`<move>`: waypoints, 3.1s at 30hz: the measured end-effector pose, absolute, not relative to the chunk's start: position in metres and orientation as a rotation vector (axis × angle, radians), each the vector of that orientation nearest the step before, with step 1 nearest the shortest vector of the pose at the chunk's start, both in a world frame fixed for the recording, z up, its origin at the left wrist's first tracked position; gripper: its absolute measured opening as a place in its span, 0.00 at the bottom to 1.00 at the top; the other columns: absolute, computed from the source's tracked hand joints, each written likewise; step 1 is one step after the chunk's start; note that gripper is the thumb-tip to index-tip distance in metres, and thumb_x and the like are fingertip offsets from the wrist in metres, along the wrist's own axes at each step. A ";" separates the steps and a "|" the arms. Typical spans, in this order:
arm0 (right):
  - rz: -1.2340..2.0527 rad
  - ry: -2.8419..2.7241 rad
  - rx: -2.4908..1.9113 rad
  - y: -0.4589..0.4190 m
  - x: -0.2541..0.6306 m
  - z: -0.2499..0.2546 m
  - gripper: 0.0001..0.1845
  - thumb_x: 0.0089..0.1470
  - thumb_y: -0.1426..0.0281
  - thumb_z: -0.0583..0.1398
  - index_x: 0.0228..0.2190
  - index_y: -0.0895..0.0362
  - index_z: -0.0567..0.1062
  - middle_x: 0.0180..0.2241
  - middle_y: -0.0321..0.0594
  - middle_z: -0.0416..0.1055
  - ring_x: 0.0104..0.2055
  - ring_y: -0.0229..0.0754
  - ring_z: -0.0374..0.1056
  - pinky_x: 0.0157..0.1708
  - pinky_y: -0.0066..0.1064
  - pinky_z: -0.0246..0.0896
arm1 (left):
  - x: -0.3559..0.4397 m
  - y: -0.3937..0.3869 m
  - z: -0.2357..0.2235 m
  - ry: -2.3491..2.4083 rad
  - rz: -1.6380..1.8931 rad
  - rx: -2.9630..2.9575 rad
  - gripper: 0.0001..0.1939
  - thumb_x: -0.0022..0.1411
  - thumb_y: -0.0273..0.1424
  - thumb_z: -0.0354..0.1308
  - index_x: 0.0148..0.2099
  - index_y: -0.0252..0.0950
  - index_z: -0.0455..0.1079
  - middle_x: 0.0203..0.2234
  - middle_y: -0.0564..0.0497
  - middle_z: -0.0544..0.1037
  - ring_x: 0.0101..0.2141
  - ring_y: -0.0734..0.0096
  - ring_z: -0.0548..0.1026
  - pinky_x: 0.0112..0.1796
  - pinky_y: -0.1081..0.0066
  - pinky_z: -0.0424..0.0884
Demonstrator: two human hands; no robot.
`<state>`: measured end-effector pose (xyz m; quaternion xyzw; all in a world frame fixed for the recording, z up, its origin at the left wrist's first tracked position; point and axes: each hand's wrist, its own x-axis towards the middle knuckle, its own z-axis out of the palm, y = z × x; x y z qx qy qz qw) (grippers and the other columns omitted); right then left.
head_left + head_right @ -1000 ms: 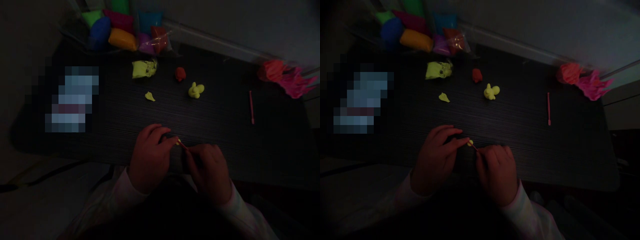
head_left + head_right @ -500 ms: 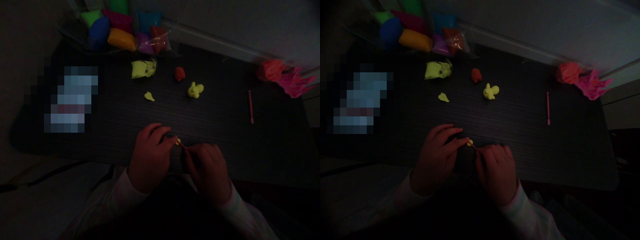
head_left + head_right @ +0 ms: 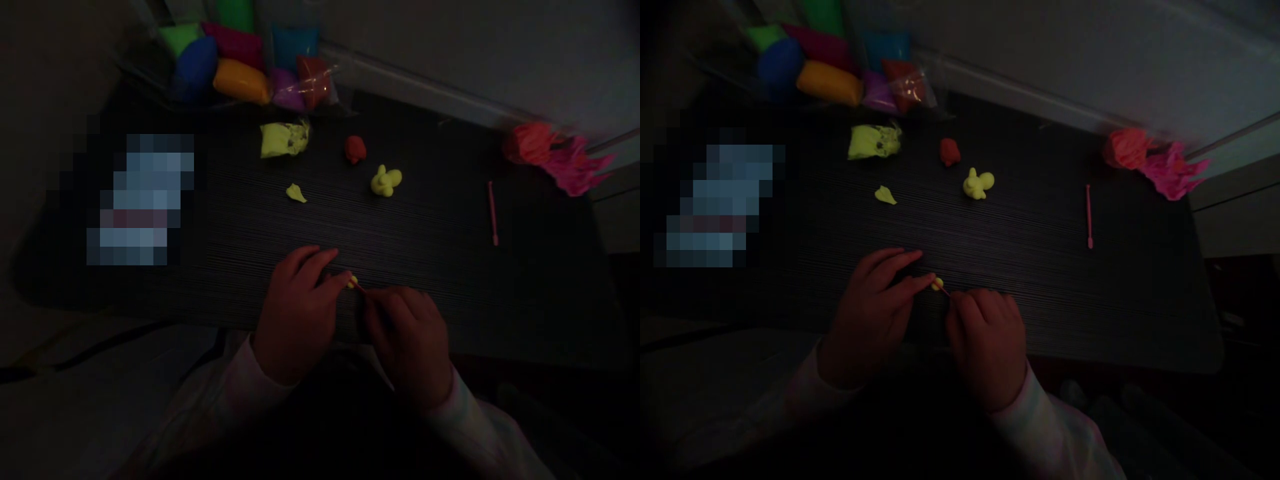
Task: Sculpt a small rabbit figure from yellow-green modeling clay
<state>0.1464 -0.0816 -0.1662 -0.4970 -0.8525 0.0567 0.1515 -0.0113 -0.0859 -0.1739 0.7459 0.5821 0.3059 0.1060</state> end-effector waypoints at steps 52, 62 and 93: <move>0.206 -2.480 -1.172 -0.069 0.170 -0.162 0.07 0.53 0.72 0.55 0.35 0.57 0.72 0.30 0.41 0.69 0.32 0.40 0.63 0.33 0.35 0.51 | -0.023 -0.034 -0.148 1.223 0.318 2.201 0.11 0.59 0.30 0.50 0.38 0.43 0.73 0.32 0.51 0.70 0.38 0.67 0.63 0.40 0.66 0.60; 0.212 -2.478 -1.092 -0.069 0.171 -0.160 0.07 0.51 0.73 0.56 0.35 0.57 0.72 0.30 0.40 0.70 0.30 0.40 0.62 0.32 0.36 0.50 | -0.028 -0.028 -0.148 1.149 0.375 2.167 0.06 0.55 0.29 0.55 0.35 0.38 0.72 0.34 0.52 0.71 0.40 0.70 0.65 0.42 0.68 0.60; 0.360 -2.097 -1.453 -0.046 0.186 -0.136 0.09 0.52 0.70 0.56 0.36 0.56 0.72 0.34 0.42 0.68 0.37 0.42 0.65 0.36 0.36 0.61 | -0.026 -0.041 -0.132 1.226 0.800 1.416 0.11 0.50 0.31 0.59 0.38 0.39 0.69 0.27 0.57 0.76 0.29 0.76 0.73 0.30 0.74 0.68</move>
